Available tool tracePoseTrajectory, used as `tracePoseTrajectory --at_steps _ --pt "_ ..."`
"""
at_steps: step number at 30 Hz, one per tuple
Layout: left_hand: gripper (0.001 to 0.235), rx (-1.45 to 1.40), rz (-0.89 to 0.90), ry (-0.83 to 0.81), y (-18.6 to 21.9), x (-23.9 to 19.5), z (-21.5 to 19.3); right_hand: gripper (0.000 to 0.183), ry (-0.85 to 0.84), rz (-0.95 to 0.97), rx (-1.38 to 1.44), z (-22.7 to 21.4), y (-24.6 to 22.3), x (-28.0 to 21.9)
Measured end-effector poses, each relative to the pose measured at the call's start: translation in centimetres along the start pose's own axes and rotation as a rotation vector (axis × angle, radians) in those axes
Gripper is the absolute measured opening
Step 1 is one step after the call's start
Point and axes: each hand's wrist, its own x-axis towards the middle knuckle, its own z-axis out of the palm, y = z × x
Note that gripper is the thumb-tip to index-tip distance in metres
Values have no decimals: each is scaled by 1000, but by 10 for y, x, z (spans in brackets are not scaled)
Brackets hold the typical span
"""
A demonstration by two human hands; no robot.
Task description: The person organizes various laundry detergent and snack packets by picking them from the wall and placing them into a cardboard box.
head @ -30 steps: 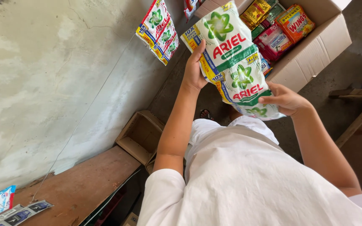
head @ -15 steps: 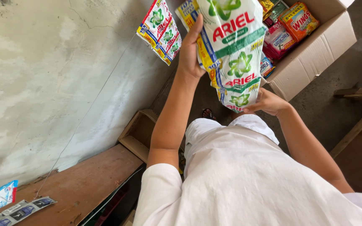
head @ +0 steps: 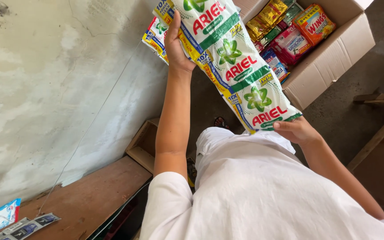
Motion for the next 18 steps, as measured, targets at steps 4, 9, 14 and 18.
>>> tracePoseTrajectory --at_steps 4,9,14,18 --pt "44 34 -30 16 -9 -1 -22 48 154 -28 119 12 -1 -3" --pt "46 132 -177 44 -26 -6 -66 46 251 -25 85 61 -43 -8" --pt "45 109 -269 32 -66 -31 -76 42 245 -132 123 84 -77 -1" --pt "40 -43 -413 18 -103 -56 -88 36 200 -167 135 80 -89 21"
